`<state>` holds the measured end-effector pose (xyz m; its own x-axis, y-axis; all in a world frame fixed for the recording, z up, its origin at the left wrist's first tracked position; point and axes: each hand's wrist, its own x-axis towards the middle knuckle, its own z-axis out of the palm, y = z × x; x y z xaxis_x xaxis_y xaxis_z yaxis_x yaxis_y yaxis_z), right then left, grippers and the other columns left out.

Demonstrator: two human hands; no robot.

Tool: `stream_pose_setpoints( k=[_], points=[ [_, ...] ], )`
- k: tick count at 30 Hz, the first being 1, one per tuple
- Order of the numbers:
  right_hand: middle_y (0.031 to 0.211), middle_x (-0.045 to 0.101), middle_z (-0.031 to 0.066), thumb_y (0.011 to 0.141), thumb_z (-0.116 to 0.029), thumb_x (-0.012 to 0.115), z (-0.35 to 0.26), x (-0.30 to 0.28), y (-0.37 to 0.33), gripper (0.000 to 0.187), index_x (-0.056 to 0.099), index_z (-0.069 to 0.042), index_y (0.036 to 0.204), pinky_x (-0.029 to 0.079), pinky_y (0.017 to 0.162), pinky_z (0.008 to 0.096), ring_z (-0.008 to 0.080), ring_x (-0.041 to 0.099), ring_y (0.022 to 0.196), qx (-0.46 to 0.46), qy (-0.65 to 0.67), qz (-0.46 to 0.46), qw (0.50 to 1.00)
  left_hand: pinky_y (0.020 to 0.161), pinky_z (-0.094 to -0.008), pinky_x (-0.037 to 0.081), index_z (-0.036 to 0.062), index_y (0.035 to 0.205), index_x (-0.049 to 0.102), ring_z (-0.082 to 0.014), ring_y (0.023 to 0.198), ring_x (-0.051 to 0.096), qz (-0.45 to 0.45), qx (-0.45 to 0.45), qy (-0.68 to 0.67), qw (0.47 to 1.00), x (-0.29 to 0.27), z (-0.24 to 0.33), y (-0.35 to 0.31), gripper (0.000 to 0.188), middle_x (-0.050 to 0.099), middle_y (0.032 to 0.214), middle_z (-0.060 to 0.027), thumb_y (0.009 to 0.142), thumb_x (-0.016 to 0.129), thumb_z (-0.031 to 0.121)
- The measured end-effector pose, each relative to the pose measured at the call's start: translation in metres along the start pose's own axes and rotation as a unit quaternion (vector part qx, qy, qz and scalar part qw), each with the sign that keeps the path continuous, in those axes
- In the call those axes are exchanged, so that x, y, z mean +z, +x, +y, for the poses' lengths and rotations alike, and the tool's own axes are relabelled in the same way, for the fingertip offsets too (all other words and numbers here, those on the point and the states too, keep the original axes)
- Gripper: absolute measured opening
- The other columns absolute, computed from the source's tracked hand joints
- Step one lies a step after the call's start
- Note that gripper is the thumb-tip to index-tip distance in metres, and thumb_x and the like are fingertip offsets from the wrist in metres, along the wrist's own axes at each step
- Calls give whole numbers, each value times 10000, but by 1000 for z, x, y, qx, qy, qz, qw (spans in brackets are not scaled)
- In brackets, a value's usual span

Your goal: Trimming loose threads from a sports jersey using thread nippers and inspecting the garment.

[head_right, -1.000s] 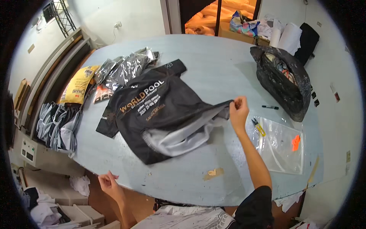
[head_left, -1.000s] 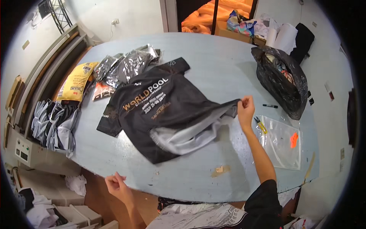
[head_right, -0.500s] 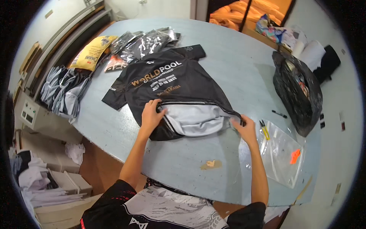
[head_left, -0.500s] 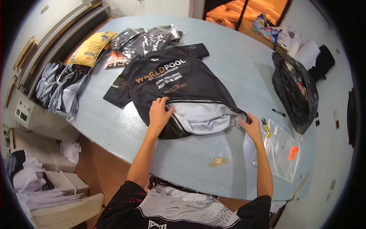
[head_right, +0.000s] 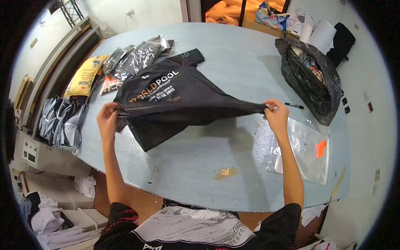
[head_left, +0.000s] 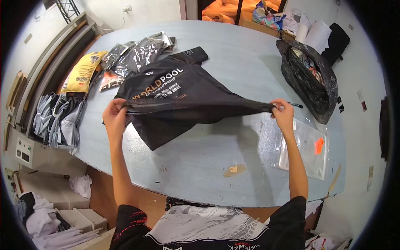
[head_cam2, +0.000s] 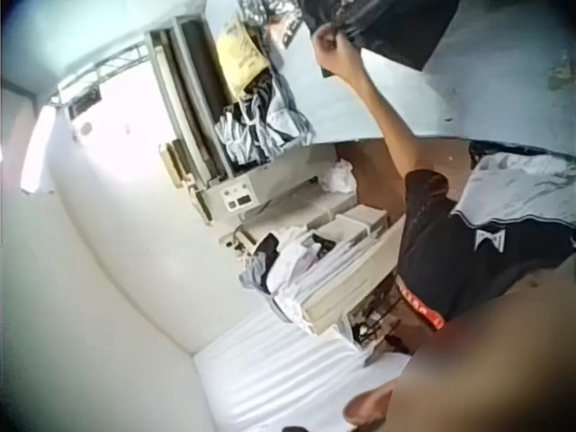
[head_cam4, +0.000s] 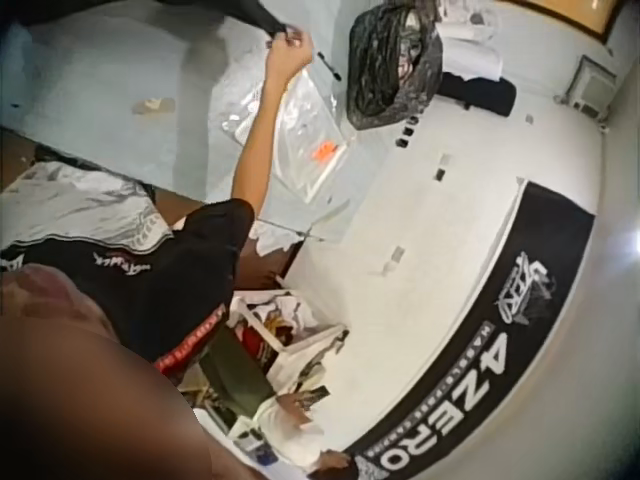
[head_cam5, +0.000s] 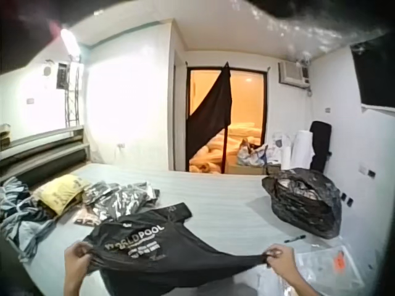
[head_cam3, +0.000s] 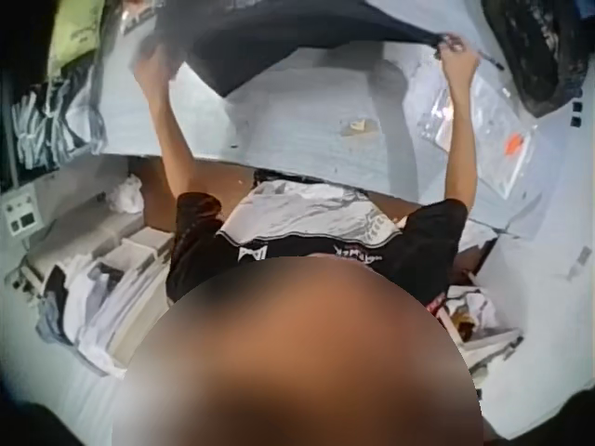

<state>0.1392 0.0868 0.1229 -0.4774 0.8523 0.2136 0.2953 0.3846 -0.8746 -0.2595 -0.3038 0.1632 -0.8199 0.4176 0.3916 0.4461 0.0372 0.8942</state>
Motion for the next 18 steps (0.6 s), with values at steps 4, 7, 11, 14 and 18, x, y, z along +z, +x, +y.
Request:
stream_pose_setpoints(
  k=[4,7,11,14,18],
  points=[
    [763,575,-17,814,8,555,-78,2,34,159,644,-78,914,505,580,262,102,589,689,86,196,-15,977,508,-187,387,1,1006,665,-6,621,507,27,55,-24,998,-28,29,43,204,569,697,43,840,572,-73],
    [799,597,5,813,11,571,-117,-9,65,100,575,-87,829,531,590,260,98,589,698,11,251,-37,967,453,-205,326,5,969,688,-27,524,459,82,61,-84,991,-41,62,87,146,560,675,29,887,568,25],
    [1104,616,36,816,72,535,-209,-37,92,151,610,-58,801,479,588,236,72,565,743,-205,123,-124,963,469,-247,364,-10,872,712,-57,507,488,145,185,1,972,-73,127,159,184,584,614,3,902,614,142],
    [978,657,107,693,100,526,-261,-53,108,211,689,25,805,486,655,290,177,606,747,-370,-157,-42,915,482,-250,383,12,878,732,-69,524,525,178,229,93,952,-101,181,191,217,618,639,-8,854,625,199],
    [840,644,174,631,96,491,-312,-68,129,247,666,52,800,500,729,369,332,624,774,-452,-341,40,824,564,-263,507,2,907,698,-146,602,631,100,167,-77,978,-119,244,207,223,630,723,-40,854,602,196]
  ],
)
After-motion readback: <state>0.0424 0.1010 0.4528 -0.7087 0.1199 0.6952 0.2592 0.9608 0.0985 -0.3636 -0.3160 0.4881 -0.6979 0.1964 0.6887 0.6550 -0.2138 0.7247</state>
